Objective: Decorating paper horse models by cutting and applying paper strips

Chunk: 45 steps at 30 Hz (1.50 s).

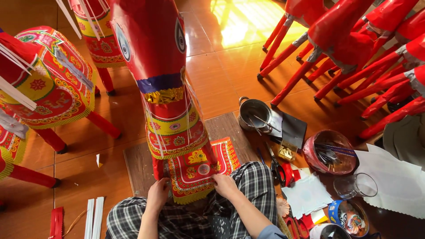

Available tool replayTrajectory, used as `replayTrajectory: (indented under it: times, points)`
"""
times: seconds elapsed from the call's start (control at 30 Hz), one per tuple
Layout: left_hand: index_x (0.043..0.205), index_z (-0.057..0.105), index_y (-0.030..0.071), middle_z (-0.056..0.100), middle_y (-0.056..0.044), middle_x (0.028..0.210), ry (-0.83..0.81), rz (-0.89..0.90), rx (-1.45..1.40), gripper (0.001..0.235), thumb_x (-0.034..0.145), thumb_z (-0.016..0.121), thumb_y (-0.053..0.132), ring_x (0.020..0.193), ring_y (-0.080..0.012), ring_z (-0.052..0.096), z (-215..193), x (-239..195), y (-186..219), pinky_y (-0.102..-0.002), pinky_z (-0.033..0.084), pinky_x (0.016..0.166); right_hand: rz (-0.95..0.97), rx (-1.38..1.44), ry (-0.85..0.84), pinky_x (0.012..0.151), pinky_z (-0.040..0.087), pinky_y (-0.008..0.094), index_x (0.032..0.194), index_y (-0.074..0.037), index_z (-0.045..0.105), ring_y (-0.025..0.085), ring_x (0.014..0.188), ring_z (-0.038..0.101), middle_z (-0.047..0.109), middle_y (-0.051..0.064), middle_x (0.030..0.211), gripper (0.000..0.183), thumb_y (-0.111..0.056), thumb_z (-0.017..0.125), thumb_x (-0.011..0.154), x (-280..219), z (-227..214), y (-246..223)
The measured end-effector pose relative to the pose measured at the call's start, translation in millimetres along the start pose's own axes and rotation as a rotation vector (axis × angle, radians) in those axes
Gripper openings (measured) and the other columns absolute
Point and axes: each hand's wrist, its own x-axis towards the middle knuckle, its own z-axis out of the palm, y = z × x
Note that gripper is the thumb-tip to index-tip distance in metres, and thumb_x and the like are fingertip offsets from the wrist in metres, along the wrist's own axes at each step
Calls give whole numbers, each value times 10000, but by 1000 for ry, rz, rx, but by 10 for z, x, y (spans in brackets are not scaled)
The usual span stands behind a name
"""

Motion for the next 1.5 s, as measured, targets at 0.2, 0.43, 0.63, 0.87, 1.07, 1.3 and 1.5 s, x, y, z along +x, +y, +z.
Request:
replayTrajectory:
  times: [0.2, 0.43, 0.63, 0.87, 1.07, 1.3, 1.5]
  points:
    - [1135, 667, 192, 759, -78, 949, -32, -39, 43, 292, 871, 566, 264, 925, -322, 687, 0, -7, 38, -446, 494, 772, -4, -6, 2, 734, 501, 487, 1030, -76, 649, 352, 890, 650, 683, 108, 983, 229, -86, 496, 859, 4, 1, -2]
    - [1154, 661, 151, 736, -81, 1081, -58, -35, 44, 321, 917, 532, 324, 1005, -310, 677, 7, -3, 46, -444, 517, 773, -9, -31, -1, 730, 497, 495, 1054, -92, 648, 357, 919, 648, 689, 104, 1009, 258, -90, 505, 839, 26, 29, 25]
    - [1033, 754, 205, 758, -20, 1027, 244, 73, -198, 241, 861, 586, 198, 951, -225, 702, -145, -68, -146, -348, 513, 837, 48, 62, -95, 662, 459, 437, 951, -113, 644, 309, 857, 647, 689, 79, 936, 170, -100, 491, 878, 78, -73, -23]
    - [1075, 732, 95, 742, -53, 1011, 633, -217, -452, 191, 930, 616, 139, 910, -158, 680, -1080, -1041, -330, -278, 490, 878, -3, 105, -111, 647, 422, 382, 822, -161, 555, 293, 776, 632, 658, 69, 787, 134, -265, 552, 906, 418, 253, 211]
    - [1050, 741, 131, 756, -41, 894, 766, -505, -424, 170, 959, 598, 146, 840, -139, 699, -1275, -1844, -803, -277, 495, 828, -16, 141, -224, 730, 476, 335, 930, -166, 662, 203, 834, 678, 730, 31, 891, 116, -247, 588, 894, 707, 624, 451]
    - [1042, 720, 137, 737, -49, 990, 879, -558, -168, 186, 929, 588, 205, 926, -239, 670, -1158, -2729, -1371, -340, 462, 828, -41, 203, -196, 786, 525, 278, 1055, -190, 707, 148, 837, 702, 772, 26, 927, 251, -315, 680, 839, 978, 1079, 984]
    - [1057, 725, 134, 736, -32, 1063, 875, -738, -268, 241, 890, 565, 202, 979, -209, 669, -861, -3284, -1500, -341, 464, 847, -7, 93, -265, 850, 507, 300, 1092, -168, 741, 180, 955, 702, 769, 60, 1039, 291, -329, 672, 860, 1025, 1036, 1018]
